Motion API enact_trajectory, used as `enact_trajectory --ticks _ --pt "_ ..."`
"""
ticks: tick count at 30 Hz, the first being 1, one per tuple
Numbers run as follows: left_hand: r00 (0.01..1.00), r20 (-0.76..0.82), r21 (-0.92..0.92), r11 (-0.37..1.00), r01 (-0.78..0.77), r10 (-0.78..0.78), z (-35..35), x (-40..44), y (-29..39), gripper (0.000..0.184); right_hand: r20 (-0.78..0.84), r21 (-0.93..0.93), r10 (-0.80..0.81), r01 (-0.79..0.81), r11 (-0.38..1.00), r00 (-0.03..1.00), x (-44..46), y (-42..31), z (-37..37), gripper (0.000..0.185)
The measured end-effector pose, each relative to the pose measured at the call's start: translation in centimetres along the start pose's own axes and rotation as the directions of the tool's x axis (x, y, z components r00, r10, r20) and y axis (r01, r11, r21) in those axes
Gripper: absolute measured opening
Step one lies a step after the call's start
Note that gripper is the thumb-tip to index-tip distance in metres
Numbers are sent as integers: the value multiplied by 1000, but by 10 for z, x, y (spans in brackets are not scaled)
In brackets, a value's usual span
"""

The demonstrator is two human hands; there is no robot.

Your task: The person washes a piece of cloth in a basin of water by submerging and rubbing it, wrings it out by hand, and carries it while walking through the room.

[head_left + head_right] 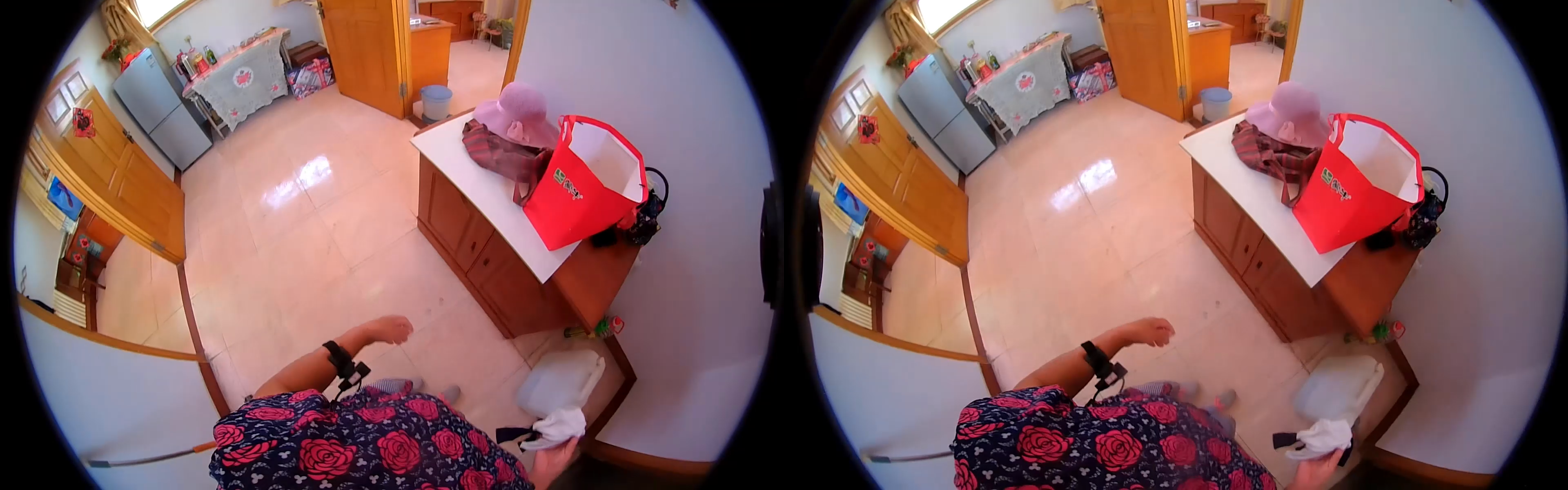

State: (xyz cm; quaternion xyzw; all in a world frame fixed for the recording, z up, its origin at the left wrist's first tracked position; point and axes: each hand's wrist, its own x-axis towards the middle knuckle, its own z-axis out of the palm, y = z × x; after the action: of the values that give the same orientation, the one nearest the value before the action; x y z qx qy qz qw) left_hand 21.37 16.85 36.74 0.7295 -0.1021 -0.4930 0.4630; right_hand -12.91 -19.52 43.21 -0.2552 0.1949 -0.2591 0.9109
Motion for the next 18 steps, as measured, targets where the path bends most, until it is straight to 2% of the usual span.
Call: enact_trajectory --ticks 2,3,5,7,8,9,10,11,12,13,14,15,16,17,18 --pt "986 -158 -175 984 20 -49 -2 -4 -16 24 -219 122 51 -24 992 974 23 -10 -26 47" --pt "966 -239 -252 967 32 -94 -3 -5 -33 24 -144 84 96 -85 993 985 36 -15 -39 46" --pt "910 -321 -417 902 112 -261 -8 -2 -98 26 -106 38 141 -138 990 984 54 -20 -51 45" --pt "799 -381 -641 756 134 -466 -5 -27 -149 23 -94 16 223 -223 975 970 78 -23 -41 44" --pt "753 -316 -787 602 131 -577 -7 -37 -191 21 -120 24 279 -278 960 953 89 -23 -43 44" --pt "629 -472 -719 683 131 -617 9 -65 -171 14 -154 30 333 -332 943 930 101 -20 -50 43" --pt "573 -507 -720 682 129 -644 17 -82 -191 14 -192 41 384 -383 923 903 109 -15 -58 43" --pt "770 -379 -870 482 -107 -514 14 -96 -260 12 -189 27 437 -440 898 879 118 -8 -67 41" --pt "797 -405 -705 708 39 -447 22 -111 -272 9 -164 10 495 -500 866 853 129 0 -71 41" --pt "697 -455 -644 746 172 -554 31 -121 -278 9 -135 -9 552 -558 830 823 138 11 -72 40" --pt "588 -426 -851 525 -3 -687 44 -141 -234 11 -112 -28 609 -616 788 785 143 22 -67 40" --pt "526 -421 -843 533 73 -739 51 -146 -243 14 -156 -46 639 -651 757 754 149 33 -59 38" --pt "444 -428 -855 512 84 -787 62 -149 -238 12 -172 -49 676 -692 720 716 160 47 -60 37" --pt "662 -320 -923 380 -57 -678 69 -152 -304 13 -194 -53 711 -731 681 676 167 63 -64 36" --pt "836 -236 -967 205 -152 -496 73 -155 -362 14 -222 -56 741 -767 640 634 171 73 -65 36"
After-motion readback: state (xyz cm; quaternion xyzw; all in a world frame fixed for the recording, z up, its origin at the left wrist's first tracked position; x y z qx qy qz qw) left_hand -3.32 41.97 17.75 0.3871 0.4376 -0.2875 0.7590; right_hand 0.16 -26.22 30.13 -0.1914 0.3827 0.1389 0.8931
